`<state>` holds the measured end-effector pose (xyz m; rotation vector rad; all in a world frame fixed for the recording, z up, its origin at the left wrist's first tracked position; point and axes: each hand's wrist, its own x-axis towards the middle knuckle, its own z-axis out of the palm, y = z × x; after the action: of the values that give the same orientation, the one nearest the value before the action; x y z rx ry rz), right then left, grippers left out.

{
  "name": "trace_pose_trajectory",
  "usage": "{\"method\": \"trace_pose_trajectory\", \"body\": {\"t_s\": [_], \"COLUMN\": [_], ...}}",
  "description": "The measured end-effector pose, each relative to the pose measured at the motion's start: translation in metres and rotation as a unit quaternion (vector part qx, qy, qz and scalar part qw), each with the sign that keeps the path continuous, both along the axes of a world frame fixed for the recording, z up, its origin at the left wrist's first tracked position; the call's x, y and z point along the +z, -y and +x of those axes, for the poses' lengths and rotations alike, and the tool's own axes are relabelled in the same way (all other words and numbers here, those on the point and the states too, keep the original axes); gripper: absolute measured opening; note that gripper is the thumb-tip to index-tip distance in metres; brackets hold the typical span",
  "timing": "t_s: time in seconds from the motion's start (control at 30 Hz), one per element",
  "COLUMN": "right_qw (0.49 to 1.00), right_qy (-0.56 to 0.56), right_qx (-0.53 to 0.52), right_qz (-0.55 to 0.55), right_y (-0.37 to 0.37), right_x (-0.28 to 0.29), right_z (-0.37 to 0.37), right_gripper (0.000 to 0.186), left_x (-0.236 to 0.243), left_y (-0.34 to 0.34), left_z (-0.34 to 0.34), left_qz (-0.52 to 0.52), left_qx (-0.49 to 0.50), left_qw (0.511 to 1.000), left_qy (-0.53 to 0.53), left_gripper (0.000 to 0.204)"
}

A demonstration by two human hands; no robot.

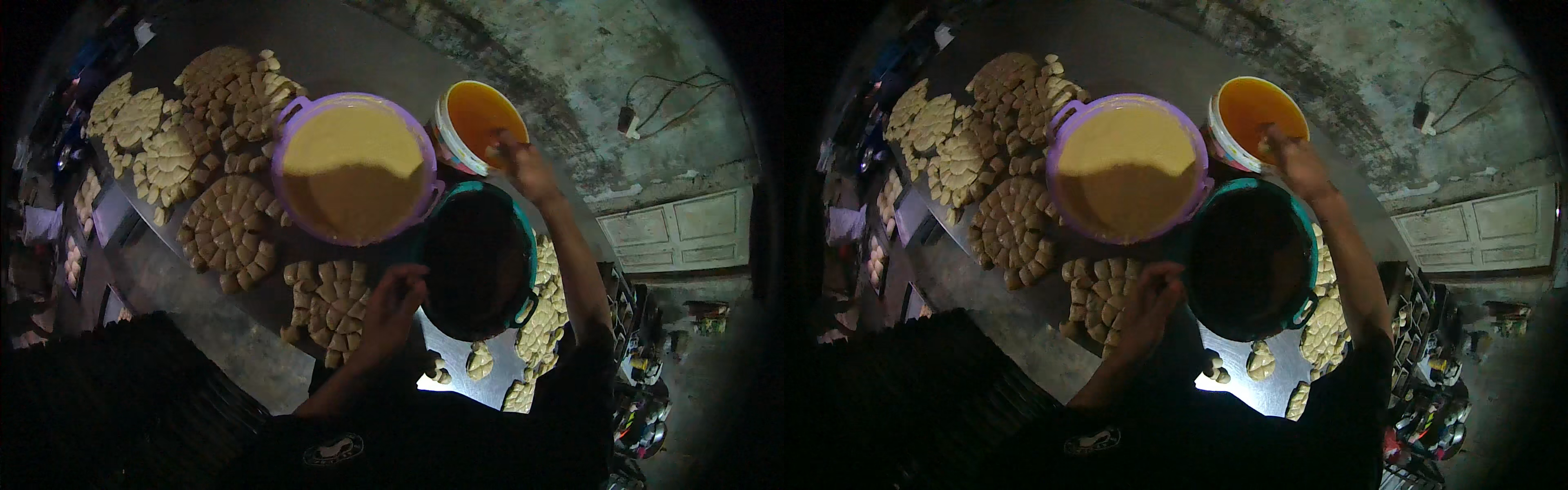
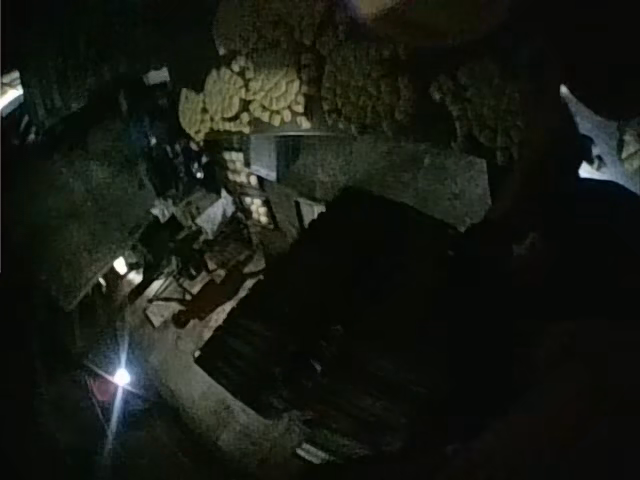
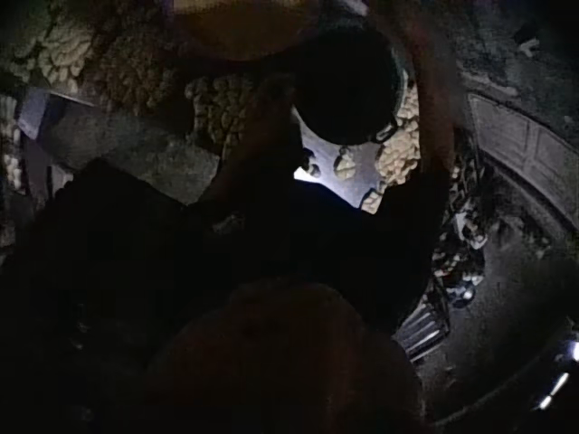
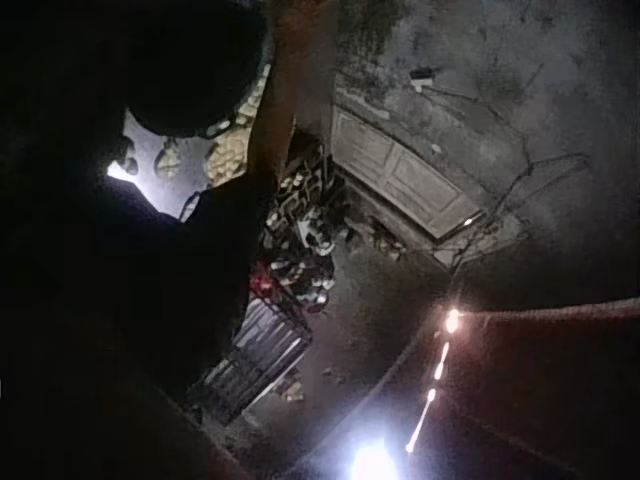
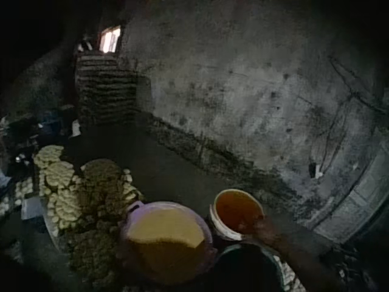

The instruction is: The person prepares bread dough by hand, repeatedly taking portions of dough, dipping them into containers of liquid ingredients, folding the dough to incorporate the fillings, and placing the finished pieces onto trays.

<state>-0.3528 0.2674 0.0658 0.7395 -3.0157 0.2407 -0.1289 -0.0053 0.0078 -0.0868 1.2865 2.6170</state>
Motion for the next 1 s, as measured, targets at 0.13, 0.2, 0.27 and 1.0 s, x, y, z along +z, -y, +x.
{"method": "trace_pose_trajectory", "body": {"t_s": [0.13, 0.2, 0.27, 1.0], "right_qw": [0.985, 0.921, 0.791, 0.863], "right_qy": [0.025, 0.091, 0.162, -0.059], "right_qx": [-0.026, -0.105, -0.172, -0.044], "right_qz": [-0.168, -0.363, -0.564, -0.5], "right_y": [0.002, 0.031, 0.057, 0.024], "right_x": [0.003, 0.017, 0.039, 0.078], "right_z": [0.011, 0.038, 0.092, 0.38], "right_gripper": [0.032, 0.032, 0.032, 0.045], "left_x": [0.011, 0.019, 0.036, 0.112], "left_y": [-0.002, 0.004, 0.009, -0.09], "left_z": [-0.004, -0.006, -0.006, 0.129], "left_qz": [0.027, -0.013, -0.075, 0.078], "left_qx": [-0.01, -0.011, -0.049, -0.118], "left_qw": [1.0, 0.999, 0.995, 0.981], "left_qy": [-0.011, -0.027, -0.053, -0.131], "left_gripper": [0.026, 0.027, 0.028, 0.043]}}
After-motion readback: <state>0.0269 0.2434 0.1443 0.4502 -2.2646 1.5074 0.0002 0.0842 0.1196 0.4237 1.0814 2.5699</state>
